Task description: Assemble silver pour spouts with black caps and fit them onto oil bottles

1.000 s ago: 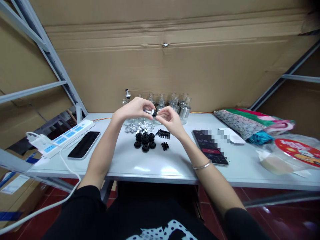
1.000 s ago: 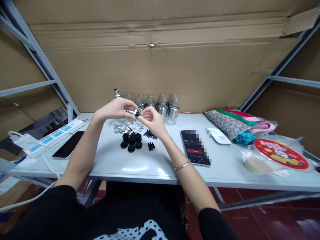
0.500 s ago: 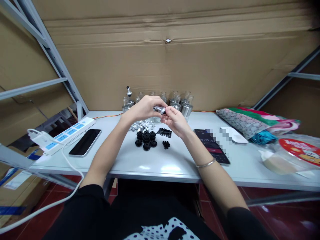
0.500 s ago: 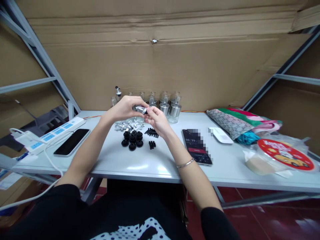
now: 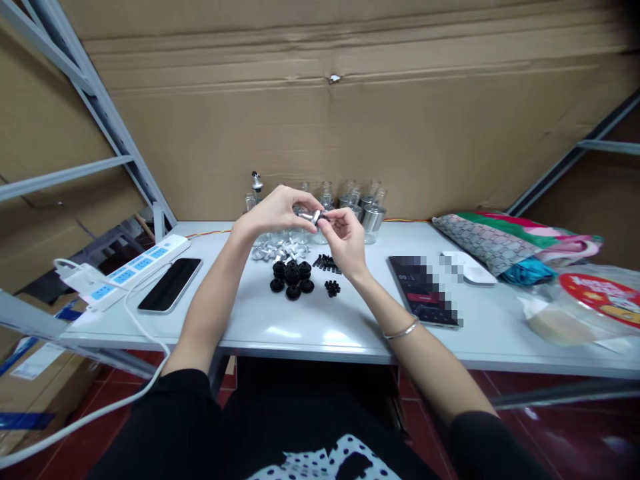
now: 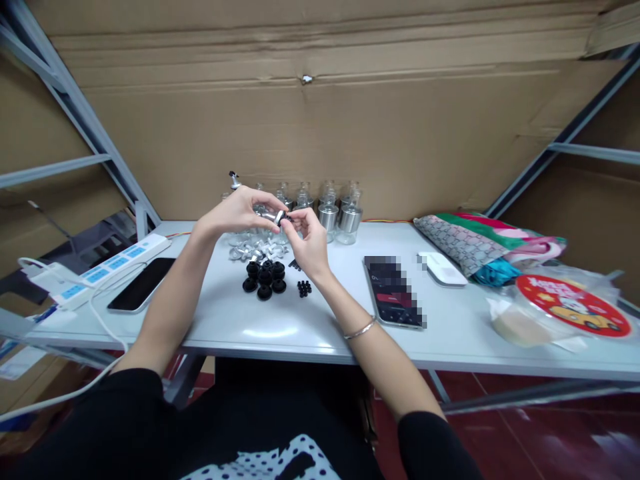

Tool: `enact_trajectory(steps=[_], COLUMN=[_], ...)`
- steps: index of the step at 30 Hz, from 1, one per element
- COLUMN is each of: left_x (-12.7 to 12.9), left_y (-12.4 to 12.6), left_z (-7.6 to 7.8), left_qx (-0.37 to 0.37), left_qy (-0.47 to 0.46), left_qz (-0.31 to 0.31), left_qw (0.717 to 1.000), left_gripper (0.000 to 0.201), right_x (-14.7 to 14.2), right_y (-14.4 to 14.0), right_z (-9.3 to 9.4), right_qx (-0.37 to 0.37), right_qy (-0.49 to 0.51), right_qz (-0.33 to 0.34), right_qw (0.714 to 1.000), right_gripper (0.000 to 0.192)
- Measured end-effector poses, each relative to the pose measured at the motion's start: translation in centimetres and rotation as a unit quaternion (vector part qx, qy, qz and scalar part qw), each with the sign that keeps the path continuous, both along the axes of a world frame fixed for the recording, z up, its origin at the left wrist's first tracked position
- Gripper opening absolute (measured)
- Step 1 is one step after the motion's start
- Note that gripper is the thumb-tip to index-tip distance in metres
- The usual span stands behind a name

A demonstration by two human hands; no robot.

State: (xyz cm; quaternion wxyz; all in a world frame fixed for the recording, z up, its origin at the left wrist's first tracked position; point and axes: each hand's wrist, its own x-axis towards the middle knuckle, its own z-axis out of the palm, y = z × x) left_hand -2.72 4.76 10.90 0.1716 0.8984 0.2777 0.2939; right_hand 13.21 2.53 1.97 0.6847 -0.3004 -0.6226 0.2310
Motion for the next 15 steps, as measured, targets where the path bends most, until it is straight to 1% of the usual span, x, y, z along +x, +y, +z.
enact_trajectory(steps=[2,5,7,9,11,15], left_x=[-0.1,-0.4,-0.5,-0.5,-0.5,-0.5], left_y=[0.3,0.5,0.5,0.4,0.1,-0.4], left_z=[-0.1,-0.3,-0.3,-0.2,0.0,0.2], left_qx=[-0.019,-0.058,-0.081,-0.097,-0.109,-0.119], left_qy=[-0.009,-0.014,-0.015,-0.017,-0.020,0.002], left_qz=[-0.005,-0.016,-0.022,-0.027,-0.032,-0.038], left_qw=[1.000,0.998,0.996,0.995,0.993,0.992], left_gripper=[0.039,0.040,0.040,0.040,0.040,0.039], right_x=[0.2,0.5,0.8,1.2,1.4,1.7], right_y=[0.0,0.0,0.1,0.1,0.1,0.0], right_z=[-0.3,-0.5,-0.4,-0.4,-0.3,-0.4], right_qx=[0.047,0.142,0.205,0.247,0.256,0.238], right_qy=[-0.052,-0.140,-0.188,-0.222,-0.242,-0.263], right_qz=[-0.049,-0.112,-0.123,-0.121,-0.118,-0.117], right_qw=[0.996,0.974,0.952,0.936,0.928,0.928], right_gripper=[0.018,0.011,0.008,0.008,0.010,0.012])
